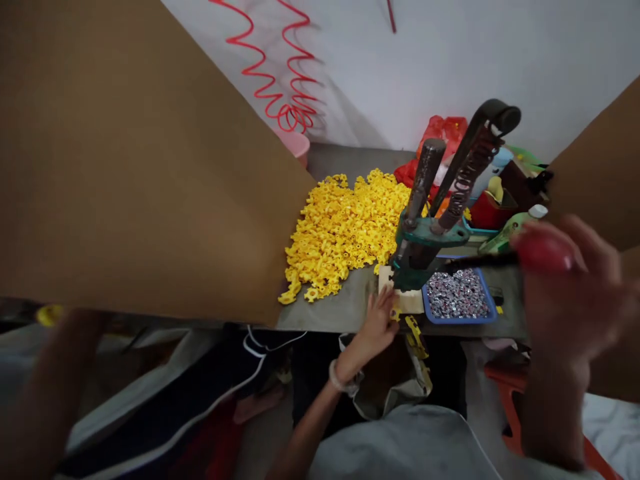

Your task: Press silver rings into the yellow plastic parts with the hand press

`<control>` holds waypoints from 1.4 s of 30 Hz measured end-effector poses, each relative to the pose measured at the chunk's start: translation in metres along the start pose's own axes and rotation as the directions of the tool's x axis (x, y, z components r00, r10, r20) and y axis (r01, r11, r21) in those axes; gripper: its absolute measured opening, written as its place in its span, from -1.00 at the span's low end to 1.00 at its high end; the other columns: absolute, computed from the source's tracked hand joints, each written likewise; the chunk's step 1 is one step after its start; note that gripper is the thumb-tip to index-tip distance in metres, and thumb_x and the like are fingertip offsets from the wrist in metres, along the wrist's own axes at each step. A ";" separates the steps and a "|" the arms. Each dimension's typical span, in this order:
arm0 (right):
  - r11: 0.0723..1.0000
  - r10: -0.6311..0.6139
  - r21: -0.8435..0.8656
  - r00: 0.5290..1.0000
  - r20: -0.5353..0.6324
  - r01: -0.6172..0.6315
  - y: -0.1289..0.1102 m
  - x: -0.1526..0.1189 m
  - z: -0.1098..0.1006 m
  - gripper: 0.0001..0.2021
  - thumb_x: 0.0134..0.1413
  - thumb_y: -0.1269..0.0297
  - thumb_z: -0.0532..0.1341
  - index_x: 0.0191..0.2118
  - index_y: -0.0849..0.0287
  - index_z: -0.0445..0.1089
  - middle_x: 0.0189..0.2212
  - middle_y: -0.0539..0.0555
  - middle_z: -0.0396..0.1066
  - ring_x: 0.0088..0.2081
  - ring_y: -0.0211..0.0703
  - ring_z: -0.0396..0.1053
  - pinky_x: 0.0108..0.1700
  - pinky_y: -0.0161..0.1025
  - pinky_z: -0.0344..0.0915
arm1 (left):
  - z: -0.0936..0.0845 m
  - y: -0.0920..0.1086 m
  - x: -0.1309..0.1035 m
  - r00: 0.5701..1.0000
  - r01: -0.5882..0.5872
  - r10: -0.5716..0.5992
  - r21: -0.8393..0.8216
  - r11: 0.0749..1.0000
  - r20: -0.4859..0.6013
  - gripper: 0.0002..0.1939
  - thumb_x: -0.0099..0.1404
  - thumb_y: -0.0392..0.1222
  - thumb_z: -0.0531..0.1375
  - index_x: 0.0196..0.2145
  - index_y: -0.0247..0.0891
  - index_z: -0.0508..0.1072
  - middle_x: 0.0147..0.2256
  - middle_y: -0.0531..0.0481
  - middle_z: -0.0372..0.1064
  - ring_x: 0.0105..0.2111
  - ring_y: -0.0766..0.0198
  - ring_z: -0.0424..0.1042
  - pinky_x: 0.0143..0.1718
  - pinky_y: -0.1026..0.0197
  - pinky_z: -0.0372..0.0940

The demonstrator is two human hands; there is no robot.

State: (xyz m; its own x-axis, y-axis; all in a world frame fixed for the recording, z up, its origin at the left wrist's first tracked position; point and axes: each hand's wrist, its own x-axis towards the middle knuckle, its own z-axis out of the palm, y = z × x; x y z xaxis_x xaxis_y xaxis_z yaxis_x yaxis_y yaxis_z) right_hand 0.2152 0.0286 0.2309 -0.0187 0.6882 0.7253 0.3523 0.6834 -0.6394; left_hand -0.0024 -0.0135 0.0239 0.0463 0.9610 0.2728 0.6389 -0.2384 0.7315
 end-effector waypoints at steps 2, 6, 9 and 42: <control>0.995 0.099 -0.003 0.995 0.011 -0.099 0.033 0.019 0.011 -0.63 0.25 0.10 -0.03 0.05 0.13 0.29 -0.11 0.17 0.38 -0.09 -0.10 0.39 -0.03 -0.04 0.32 | -0.017 -0.020 0.008 0.997 0.055 -0.056 -0.025 0.998 -0.044 -0.44 0.09 -0.44 0.05 0.07 -0.22 0.31 0.05 -0.14 0.36 0.07 0.09 0.34 0.10 -0.05 0.25; 0.894 0.326 -0.423 0.863 0.386 -0.149 0.113 -0.026 0.034 -0.79 0.17 0.29 0.06 -0.22 0.25 0.39 -0.32 0.16 0.43 -0.24 -0.14 0.40 -0.16 -0.20 0.33 | -0.036 -0.057 0.045 0.989 0.084 -0.083 0.003 0.996 -0.119 -0.53 0.17 -0.45 -0.01 0.03 -0.28 0.35 -0.04 -0.15 0.42 -0.01 0.11 0.39 0.08 -0.05 0.26; 0.854 0.366 -0.511 0.809 0.460 -0.097 0.151 -0.082 0.047 -0.89 0.08 0.37 0.13 -0.34 0.26 0.38 -0.36 0.17 0.42 -0.27 -0.12 0.39 -0.19 -0.22 0.31 | -0.030 -0.067 0.065 0.999 0.008 -0.009 -0.005 1.000 -0.038 -0.60 0.17 -0.42 0.09 -0.03 -0.25 0.41 -0.03 -0.10 0.42 -0.01 0.17 0.39 0.08 0.04 0.27; 0.951 -0.202 -0.099 0.831 0.518 0.293 0.110 -0.123 0.080 -0.75 0.19 0.50 0.02 -0.23 0.17 0.43 -0.29 0.10 0.40 -0.16 -0.19 0.32 -0.10 -0.18 0.33 | 0.015 0.013 0.015 0.993 -0.005 0.023 0.147 0.989 -0.120 -0.68 0.11 -0.17 0.29 -0.13 -0.19 0.46 0.05 -0.15 0.28 0.22 -0.07 0.07 0.23 -0.27 -0.03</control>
State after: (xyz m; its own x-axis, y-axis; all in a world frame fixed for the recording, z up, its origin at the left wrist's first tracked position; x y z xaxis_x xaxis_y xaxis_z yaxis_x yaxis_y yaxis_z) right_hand 0.1816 0.0386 0.0516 -0.5716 0.5603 0.5994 0.4224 0.8272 -0.3705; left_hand 0.0184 0.0003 0.0279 -0.0314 0.9316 0.3622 0.7448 -0.2198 0.6301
